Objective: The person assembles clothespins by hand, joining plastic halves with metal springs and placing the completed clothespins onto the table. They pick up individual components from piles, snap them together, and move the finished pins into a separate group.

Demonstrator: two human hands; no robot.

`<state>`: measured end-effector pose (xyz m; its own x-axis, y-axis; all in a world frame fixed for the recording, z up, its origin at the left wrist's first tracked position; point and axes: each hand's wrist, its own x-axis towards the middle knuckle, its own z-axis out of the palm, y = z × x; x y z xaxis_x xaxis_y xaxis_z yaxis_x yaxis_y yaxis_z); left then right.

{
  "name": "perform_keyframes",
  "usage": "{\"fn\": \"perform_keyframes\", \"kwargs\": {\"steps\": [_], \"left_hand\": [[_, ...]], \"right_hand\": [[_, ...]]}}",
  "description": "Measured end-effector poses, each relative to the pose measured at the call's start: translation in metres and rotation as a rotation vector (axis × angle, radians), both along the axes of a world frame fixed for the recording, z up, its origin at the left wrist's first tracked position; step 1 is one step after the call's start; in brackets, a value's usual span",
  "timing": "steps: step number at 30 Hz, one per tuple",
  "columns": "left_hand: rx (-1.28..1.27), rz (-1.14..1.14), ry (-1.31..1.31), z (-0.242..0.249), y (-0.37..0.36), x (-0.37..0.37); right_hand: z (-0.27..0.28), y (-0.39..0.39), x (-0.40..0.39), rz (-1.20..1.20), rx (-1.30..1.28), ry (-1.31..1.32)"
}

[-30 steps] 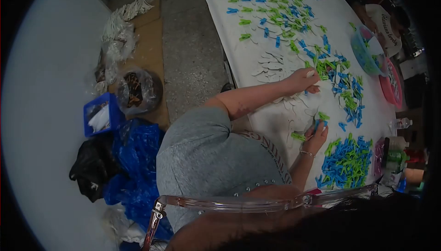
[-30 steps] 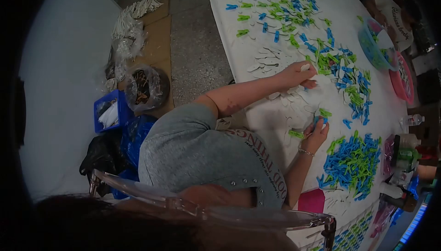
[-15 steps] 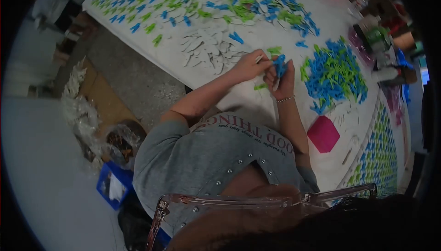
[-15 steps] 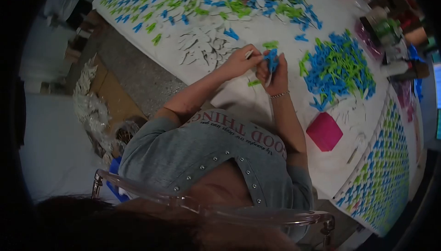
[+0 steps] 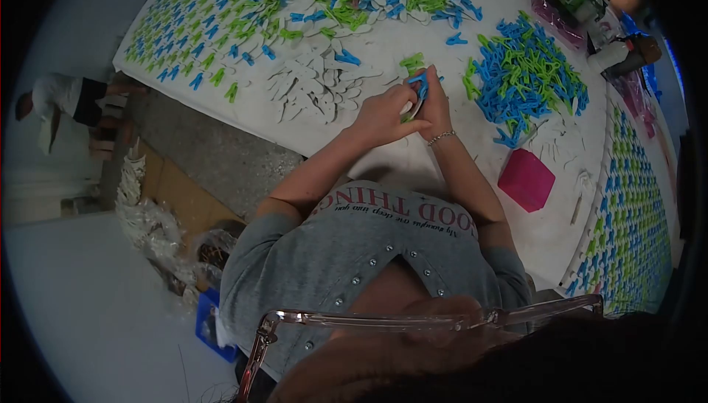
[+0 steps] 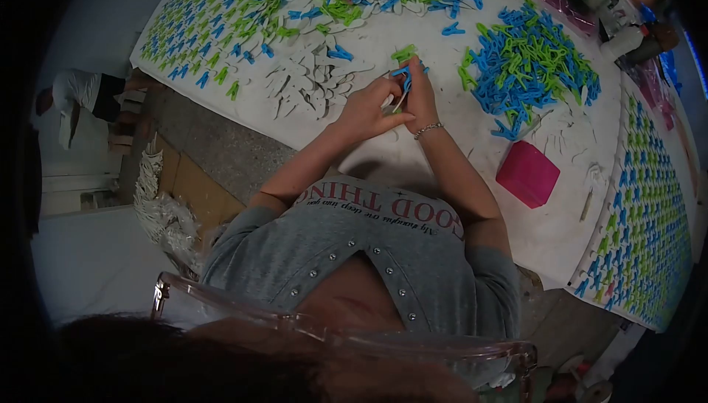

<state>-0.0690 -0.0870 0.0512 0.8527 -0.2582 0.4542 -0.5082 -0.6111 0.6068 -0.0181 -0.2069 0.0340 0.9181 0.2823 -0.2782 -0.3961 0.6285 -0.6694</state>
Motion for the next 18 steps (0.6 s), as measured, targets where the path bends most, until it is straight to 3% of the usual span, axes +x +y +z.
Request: {"fn": "perform_keyframes", "kwargs": {"steps": [3, 5, 7, 9, 10, 12, 15, 16, 17, 18], "left_hand": [[0.028, 0.012, -0.067, -0.004, 0.001, 0.002], [-0.026, -0.04, -0.001, 0.004, 0.01, -0.001], [-0.086, -0.088, 0.069, 0.008, 0.024, -0.004], [-0.448, 0.033, 0.031, 0.007, 0.044, 0.004], [-0.446, 0.035, 0.037, 0.004, 0.056, 0.009], [-1.014, 0.105, 0.202, -0.004, 0.079, 0.014], [-1.107, 0.06, 0.365, -0.007, 0.095, 0.005], [-1.101, 0.056, 0.362, -0.006, 0.094, 0.003], [-1.019, 0.166, 0.529, -0.005, 0.09, -0.001], [-0.929, 0.278, 0.691, -0.005, 0.086, -0.005]], "right_hand": [[0.004, -0.002, 0.004, -0.087, 0.003, 0.013], [0.009, -0.015, 0.013, -0.149, -0.035, -0.122], [0.011, -0.045, 0.035, -0.357, -0.241, -0.277], [0.003, -0.078, 0.063, -0.658, -0.557, -0.56], [0.007, -0.081, 0.061, -0.655, -0.557, -0.554], [0.017, -0.089, 0.055, -0.529, -0.938, -0.729], [0.034, -0.097, 0.043, -0.3, -1.492, -0.989], [0.037, -0.087, 0.033, 0.064, -1.46, -0.89], [0.04, -0.072, 0.022, 0.416, -1.398, -0.779], [0.028, -0.06, 0.016, 0.549, -1.385, -0.873]]}}
